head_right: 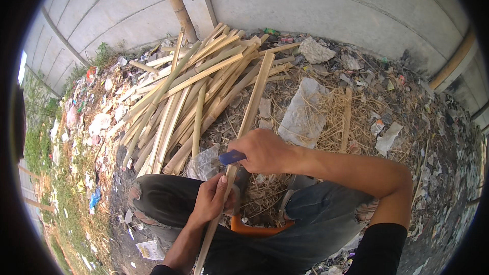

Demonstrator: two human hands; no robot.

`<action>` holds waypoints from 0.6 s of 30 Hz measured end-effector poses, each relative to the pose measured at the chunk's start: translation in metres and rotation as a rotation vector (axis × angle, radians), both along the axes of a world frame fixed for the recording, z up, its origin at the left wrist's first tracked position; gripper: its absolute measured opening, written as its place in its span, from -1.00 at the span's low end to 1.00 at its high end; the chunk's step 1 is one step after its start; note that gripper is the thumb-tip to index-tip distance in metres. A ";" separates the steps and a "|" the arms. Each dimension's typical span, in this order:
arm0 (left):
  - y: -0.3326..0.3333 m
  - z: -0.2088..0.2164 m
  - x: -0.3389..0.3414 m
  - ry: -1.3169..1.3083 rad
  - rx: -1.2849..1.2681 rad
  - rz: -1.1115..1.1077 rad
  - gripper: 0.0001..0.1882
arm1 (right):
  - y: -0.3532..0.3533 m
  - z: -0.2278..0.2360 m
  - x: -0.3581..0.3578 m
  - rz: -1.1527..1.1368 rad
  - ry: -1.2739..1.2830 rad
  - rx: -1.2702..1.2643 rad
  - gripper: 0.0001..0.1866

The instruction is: The person sits on the ground and uses a large knife to split long bamboo poles into thin strips. They then use a smaller utility knife to shave and smooth the edges of the bamboo strips. The processed strips are placed in a pile next to the work area.

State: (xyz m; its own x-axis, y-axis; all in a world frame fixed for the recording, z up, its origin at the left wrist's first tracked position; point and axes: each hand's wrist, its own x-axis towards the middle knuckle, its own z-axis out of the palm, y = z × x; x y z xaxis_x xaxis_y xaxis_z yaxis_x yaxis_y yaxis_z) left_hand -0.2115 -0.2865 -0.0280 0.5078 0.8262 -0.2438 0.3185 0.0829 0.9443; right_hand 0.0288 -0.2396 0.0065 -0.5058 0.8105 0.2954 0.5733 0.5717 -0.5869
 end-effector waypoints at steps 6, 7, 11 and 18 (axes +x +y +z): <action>0.002 0.007 0.004 0.071 0.079 0.026 -0.54 | 0.001 0.003 -0.005 -0.088 0.079 -0.025 -0.87; 0.002 0.008 0.005 0.084 0.106 0.024 -0.52 | 0.002 0.002 -0.005 -0.099 0.118 -0.022 -0.88; 0.002 0.013 0.004 0.070 0.062 0.021 -0.54 | 0.009 0.005 0.006 -0.225 0.346 -0.017 -0.90; 0.002 0.004 -0.005 -0.107 -0.061 0.083 -0.55 | 0.004 0.057 0.027 -0.420 0.211 -0.237 -0.65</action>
